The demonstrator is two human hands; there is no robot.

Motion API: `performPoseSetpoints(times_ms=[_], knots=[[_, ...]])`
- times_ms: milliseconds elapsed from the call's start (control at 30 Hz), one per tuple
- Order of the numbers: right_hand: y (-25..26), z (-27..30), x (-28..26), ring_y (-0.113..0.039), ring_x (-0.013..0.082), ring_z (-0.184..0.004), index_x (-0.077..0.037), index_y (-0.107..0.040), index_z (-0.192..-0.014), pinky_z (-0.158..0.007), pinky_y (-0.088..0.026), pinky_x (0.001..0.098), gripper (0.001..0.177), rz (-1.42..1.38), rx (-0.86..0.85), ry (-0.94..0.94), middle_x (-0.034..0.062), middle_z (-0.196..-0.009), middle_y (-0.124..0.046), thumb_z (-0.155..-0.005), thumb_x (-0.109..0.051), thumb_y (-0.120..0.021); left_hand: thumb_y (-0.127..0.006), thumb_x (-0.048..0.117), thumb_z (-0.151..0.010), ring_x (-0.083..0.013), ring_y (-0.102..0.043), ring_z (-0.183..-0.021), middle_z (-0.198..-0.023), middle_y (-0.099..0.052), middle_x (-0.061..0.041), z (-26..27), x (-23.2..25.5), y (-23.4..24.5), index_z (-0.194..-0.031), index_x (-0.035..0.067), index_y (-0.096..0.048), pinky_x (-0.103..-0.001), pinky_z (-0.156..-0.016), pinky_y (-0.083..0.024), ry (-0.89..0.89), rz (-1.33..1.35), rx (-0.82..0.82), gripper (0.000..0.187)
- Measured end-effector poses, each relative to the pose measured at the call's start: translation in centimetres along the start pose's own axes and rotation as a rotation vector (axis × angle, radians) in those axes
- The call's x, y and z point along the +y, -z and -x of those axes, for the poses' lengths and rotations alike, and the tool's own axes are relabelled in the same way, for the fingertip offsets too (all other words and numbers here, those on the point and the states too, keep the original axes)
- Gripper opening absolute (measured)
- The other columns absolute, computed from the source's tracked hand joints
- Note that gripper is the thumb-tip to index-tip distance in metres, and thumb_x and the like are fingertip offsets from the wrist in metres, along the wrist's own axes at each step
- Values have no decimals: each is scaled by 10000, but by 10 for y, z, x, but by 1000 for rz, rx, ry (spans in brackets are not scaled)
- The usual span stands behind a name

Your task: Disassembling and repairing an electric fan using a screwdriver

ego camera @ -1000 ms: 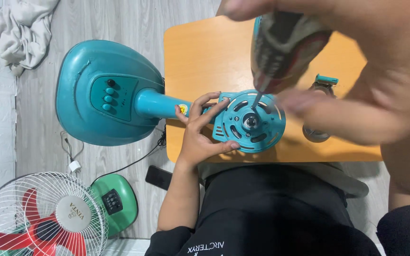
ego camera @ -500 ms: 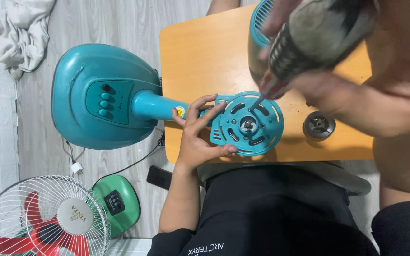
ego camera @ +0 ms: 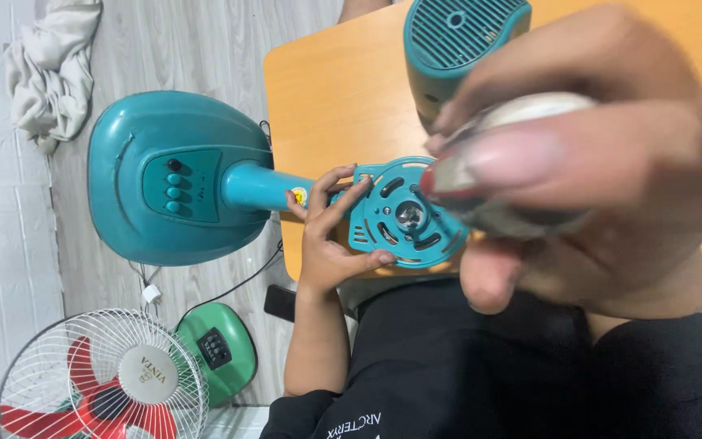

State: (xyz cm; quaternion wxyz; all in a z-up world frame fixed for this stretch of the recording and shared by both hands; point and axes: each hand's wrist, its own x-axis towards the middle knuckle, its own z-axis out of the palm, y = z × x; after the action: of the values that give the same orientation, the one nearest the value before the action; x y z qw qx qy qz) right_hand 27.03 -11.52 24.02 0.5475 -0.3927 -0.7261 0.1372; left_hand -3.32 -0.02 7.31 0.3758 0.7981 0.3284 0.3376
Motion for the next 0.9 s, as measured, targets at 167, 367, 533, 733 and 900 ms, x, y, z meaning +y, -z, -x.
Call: performPoseSetpoints(times_ms=[167, 367, 533, 733, 900], knots=[[-19, -33, -3, -541, 210, -813, -64, -764, -1048, -744, -476, 340, 487, 35, 15, -20, 148, -1020, -560, -745, -329, -1038, -863, 532, -505, -343, -521, -1358, -1406, -530, -153, -14, 7, 4, -1287, 91, -682, -653, -1200, 102, 9, -19, 14, 916], [-33, -43, 22, -535, 211, -815, -62, -768, -1047, -747, -472, 341, 483, 38, 35, -17, 149, -1020, -553, -751, -331, -1037, -871, 489, -604, -352, -510, -1364, -1449, -465, -165, -19, -8, -13, -1356, 119, -621, -500, -1208, -412, -34, 69, 32, 875], [-29, -50, 24, -658, 319, -1402, 18, -466, -1288, -1309, -567, 470, 582, -260, -89, -133, 261, -1436, -639, -750, -81, -666, -875, 557, -466, -324, -593, -1260, -1439, -515, -124, -18, -10, -17, -1288, 126, -683, -699, -1177, 205, 12, 1, 44, 947], [-38, -33, 27, -655, 257, -938, -51, -675, -945, -938, -603, 392, 464, 3, 138, 16, 176, -1027, -538, -737, -276, -1024, -876, 543, -503, -320, -567, -1270, -1447, -494, -130, -19, -5, -15, -1298, 102, -676, -631, -1237, 38, 10, 27, 30, 931], [-35, -36, 35, -749, 330, -1177, -28, -590, -1172, -1059, -639, 413, 579, -183, 40, -33, 238, -1309, -630, -725, -314, -822, -858, 566, -490, -337, -552, -1310, -1426, -518, -129, -20, -4, -14, -1288, 104, -686, -675, -1179, 157, 16, -33, 18, 938]])
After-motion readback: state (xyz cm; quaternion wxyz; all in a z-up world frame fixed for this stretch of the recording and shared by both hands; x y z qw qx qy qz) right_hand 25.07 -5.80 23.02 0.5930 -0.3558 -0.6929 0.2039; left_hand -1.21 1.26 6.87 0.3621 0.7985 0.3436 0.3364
